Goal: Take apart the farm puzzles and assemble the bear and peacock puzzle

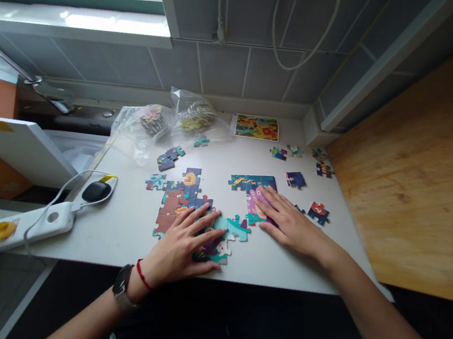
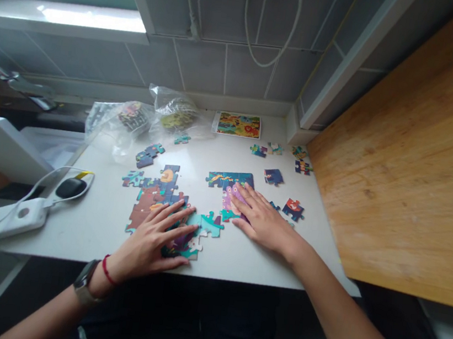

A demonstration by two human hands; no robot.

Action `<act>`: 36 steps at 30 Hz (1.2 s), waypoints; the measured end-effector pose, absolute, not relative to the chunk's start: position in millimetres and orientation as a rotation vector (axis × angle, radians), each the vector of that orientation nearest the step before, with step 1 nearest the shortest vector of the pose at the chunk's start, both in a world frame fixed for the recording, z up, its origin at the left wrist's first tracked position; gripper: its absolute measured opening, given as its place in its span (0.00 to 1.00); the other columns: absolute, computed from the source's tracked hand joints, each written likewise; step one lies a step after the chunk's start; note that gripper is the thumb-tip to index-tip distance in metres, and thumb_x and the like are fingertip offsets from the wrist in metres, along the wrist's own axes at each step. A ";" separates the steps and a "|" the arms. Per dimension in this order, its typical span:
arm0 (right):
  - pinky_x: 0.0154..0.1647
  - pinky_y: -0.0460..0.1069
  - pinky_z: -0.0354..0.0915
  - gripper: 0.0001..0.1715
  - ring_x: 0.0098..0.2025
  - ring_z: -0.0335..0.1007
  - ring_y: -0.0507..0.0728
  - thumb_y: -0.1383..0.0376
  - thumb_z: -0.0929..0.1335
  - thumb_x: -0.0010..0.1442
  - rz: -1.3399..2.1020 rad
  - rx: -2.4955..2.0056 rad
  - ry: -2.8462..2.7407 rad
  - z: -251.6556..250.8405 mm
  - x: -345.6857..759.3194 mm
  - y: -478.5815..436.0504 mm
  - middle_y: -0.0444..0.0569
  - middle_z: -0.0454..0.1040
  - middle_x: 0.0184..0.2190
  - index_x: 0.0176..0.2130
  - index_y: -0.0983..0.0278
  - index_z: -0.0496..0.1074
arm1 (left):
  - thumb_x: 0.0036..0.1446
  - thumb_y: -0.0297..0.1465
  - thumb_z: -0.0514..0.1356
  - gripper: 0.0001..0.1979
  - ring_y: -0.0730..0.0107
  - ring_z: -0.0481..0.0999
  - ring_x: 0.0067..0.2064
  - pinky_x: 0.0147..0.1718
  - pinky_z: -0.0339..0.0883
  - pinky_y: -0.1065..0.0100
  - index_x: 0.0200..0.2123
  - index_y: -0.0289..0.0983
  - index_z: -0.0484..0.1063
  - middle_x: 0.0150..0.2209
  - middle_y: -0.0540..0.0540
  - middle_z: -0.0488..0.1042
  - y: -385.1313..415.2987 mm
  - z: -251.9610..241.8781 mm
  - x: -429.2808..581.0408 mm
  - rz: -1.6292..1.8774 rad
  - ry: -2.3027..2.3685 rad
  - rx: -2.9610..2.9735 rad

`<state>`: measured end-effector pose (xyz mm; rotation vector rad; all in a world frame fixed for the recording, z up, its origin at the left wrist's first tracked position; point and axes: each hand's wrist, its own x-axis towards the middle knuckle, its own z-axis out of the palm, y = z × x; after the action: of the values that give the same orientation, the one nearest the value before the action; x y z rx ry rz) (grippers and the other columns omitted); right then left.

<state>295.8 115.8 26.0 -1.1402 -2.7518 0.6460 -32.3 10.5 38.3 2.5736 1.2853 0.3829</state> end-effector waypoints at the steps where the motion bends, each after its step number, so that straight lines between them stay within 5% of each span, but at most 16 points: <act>1: 0.77 0.67 0.49 0.38 0.79 0.39 0.67 0.53 0.64 0.74 0.635 -1.147 -2.754 26.2 294.0 115.7 0.51 0.45 0.78 0.76 0.56 0.51 | 0.63 0.54 0.64 0.33 0.36 0.58 0.73 0.67 0.58 0.37 0.67 0.48 0.69 0.73 0.42 0.62 10.5 37.8 -32.3 0.379 1.286 2.575; 20: 0.79 0.67 0.42 0.37 0.80 0.32 0.66 0.48 0.59 0.76 0.675 -1.190 -2.765 21.3 267.5 144.1 0.48 0.40 0.79 0.76 0.55 0.52 | 0.62 0.55 0.64 0.32 0.41 0.56 0.74 0.69 0.56 0.41 0.65 0.50 0.71 0.74 0.44 0.59 8.1 35.2 -33.1 0.396 1.315 2.525; 30: 0.77 0.70 0.41 0.32 0.80 0.30 0.66 0.56 0.57 0.77 0.769 -1.229 -2.742 21.0 239.4 143.0 0.50 0.40 0.79 0.76 0.54 0.53 | 0.61 0.54 0.66 0.31 0.32 0.47 0.77 0.69 0.53 0.34 0.64 0.50 0.72 0.78 0.38 0.42 7.1 36.0 -33.5 0.496 1.305 2.447; 34: 0.77 0.71 0.42 0.33 0.80 0.31 0.67 0.56 0.58 0.77 0.796 -1.227 -2.720 21.6 227.3 138.5 0.52 0.40 0.79 0.76 0.56 0.54 | 0.55 0.56 0.70 0.44 0.35 0.54 0.75 0.69 0.56 0.35 0.68 0.44 0.64 0.76 0.31 0.51 8.4 34.0 -37.6 0.758 1.295 2.239; 36: 0.77 0.70 0.42 0.32 0.80 0.32 0.67 0.56 0.57 0.77 0.809 -1.223 -2.705 21.3 221.4 135.7 0.53 0.42 0.79 0.75 0.57 0.56 | 0.62 0.50 0.67 0.34 0.42 0.60 0.73 0.67 0.63 0.41 0.66 0.42 0.63 0.72 0.32 0.60 9.0 32.2 -39.7 1.012 1.341 1.972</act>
<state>221.4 135.7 21.3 -1.2226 -2.7045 0.8095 -39.7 9.0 32.2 1.9720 1.3410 1.0124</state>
